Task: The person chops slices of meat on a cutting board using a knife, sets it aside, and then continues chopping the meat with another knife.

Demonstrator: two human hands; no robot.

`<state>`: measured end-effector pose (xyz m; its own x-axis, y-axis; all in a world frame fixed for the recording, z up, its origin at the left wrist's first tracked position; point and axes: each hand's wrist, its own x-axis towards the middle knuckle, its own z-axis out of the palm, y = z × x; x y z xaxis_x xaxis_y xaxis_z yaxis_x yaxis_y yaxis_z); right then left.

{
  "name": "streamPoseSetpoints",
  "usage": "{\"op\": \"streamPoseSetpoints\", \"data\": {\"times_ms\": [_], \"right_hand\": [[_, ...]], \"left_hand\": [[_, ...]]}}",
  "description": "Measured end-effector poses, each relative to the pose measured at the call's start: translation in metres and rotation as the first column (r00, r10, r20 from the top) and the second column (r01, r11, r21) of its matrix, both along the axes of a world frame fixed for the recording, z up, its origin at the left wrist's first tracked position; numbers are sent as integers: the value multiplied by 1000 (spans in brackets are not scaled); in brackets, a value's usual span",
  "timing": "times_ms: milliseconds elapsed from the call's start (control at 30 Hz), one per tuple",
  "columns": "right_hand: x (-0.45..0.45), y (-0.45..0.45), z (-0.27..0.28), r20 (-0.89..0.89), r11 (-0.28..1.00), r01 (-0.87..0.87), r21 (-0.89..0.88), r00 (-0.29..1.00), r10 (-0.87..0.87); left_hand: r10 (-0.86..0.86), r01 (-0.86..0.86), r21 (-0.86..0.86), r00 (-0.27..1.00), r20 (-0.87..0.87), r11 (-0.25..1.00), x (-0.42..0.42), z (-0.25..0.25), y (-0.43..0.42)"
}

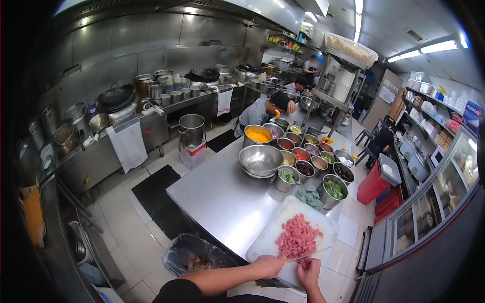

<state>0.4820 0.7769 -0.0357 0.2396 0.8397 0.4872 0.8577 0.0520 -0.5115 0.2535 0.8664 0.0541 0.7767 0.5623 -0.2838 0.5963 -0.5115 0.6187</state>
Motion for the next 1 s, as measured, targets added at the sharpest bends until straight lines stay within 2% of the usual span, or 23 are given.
{"op": "streamPoseSetpoints", "data": {"times_ms": [100,167,300,367,467,567,667,767,800,900,1000], "right_hand": [[1,1,-7,-124,994,50,-92,990,-61],[4,3,-9,-76,996,35,-87,996,-42],[1,4,-14,57,1000,13,23,998,-15],[0,6,-13,63,1000,27,14,998,-28],[-1,3,-16,59,999,42,12,997,-43],[-1,6,-9,76,1000,10,-1,997,-10],[-2,2,-1,94,999,-16,-38,995,19],[3,3,-4,103,997,-46,-66,993,52],[4,4,-7,106,996,-59,-72,992,66],[0,4,-8,145,997,-45,57,989,37],[-7,3,-7,187,976,143,165,967,-173]], "left_hand": [[-1,1,-4,1000,11,1000,6,-6,-3],[-35,36,-12,999,23,999,3,-5,-5],[-74,61,-111,990,-120,992,-24,5,-4],[-66,42,-127,979,-191,991,-40,0,-3],[-114,73,-180,967,-230,981,-78,24,-7],[-78,31,-155,950,-304,987,-83,19,-11],[-148,104,-169,950,-276,980,-55,11,-6],[-23,-4,-145,983,-182,989,-20,-14,-2],[-31,7,-128,982,-186,992,-14,-17,-3],[-61,44,-92,978,-198,995,-9,-15,-1],[-83,62,-101,974,-213,993,-27,-9,-3]]}}
